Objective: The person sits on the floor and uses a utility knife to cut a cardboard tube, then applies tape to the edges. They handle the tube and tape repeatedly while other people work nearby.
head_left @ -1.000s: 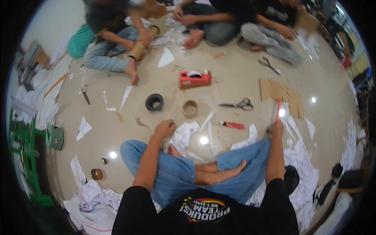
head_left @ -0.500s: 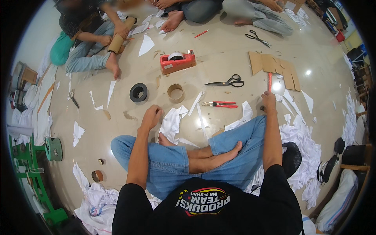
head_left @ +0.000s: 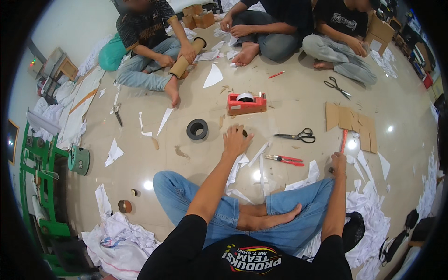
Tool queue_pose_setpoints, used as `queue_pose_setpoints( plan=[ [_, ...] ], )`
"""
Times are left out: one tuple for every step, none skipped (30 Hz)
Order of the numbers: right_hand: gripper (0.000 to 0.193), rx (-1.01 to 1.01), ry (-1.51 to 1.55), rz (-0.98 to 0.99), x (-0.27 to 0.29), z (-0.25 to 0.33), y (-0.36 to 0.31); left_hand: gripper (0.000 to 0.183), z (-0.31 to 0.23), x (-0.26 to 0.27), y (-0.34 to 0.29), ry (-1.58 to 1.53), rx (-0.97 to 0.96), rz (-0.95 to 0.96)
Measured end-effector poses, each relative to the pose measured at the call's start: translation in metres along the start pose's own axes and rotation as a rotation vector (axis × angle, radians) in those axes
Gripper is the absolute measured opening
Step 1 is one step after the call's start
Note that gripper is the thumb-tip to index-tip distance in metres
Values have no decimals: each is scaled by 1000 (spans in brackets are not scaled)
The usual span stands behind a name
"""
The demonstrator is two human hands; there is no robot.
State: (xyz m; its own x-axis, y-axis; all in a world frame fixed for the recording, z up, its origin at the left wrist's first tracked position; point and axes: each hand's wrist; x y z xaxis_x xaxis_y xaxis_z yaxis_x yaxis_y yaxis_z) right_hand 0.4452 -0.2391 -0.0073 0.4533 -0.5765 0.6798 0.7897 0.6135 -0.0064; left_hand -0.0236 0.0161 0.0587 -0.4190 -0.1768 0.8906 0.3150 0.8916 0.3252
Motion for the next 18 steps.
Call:
queue_pose_setpoints(
  plan=[
    [34, -13, 32, 1, 1, 0, -1, 52, 4, -9, -3, -85, 41, 67],
    [34, -16, 52, -4, 3, -3, -2, 51, 1, -13, -6, -175, 74, 142],
    [33, -18, 73, -9, 2, -5, -3, 49, -1, -16, -9, -142, 53, 156],
    [33, -15, 94, -24, 5, -9, 2, 46, -8, -15, -9, -114, 25, 161],
    [33, -31, 107, -18, 4, -10, 4, 44, -9, -13, -11, -79, 6, 174],
    [33, -56, 112, -13, 9, -13, 5, 42, -12, -12, -9, -53, -22, 175],
    [33, -78, 128, 15, 0, 2, -2, 40, -6, -7, -11, -7, -36, 177],
    [34, -96, 137, 28, 0, 7, -1, 38, -6, -6, -11, 25, -56, 173],
    [34, -103, 118, 29, 1, 11, -2, 37, -6, -5, -11, 54, -70, 172],
    [35, -105, 96, 20, 2, 6, 1, 36, -10, -7, -9, 75, -89, 165],
    [35, -109, 76, 17, 1, 4, 2, 35, -12, -8, -8, 100, -104, 160],
    [36, -112, 77, 21, 3, 1, 3, 34, -15, -10, -7, 104, -98, 154],
    [37, -118, 79, 30, 3, -1, 2, 34, -15, -10, -9, 112, -89, 152],
    [37, -123, 80, 40, 2, -3, 1, 34, -16, -10, -8, 120, -80, 150],
    [37, -136, 100, 40, 2, -3, 2, 33, -17, -11, -7, 124, -83, 151],
    [38, -151, 120, 42, 1, -3, 2, 32, -16, -11, -7, 130, -84, 155],
    [38, -166, 139, 45, 1, -3, 2, 32, -16, -12, -7, 135, -84, 159],
    [37, -158, 141, 47, 2, -2, 2, 31, -17, -12, -7, 132, -87, 154]
  ],
)
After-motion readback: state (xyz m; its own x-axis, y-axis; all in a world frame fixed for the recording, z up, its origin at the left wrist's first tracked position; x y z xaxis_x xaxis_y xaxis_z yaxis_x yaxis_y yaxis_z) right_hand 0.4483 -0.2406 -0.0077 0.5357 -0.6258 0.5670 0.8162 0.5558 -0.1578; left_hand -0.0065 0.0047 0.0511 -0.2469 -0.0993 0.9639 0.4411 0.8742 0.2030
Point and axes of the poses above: each hand's wrist, its own y-axis towards the middle knuckle, its own x-axis out of the back of the hand, z = x × y, and after that the axes turned 6 degrees about y, right-handed
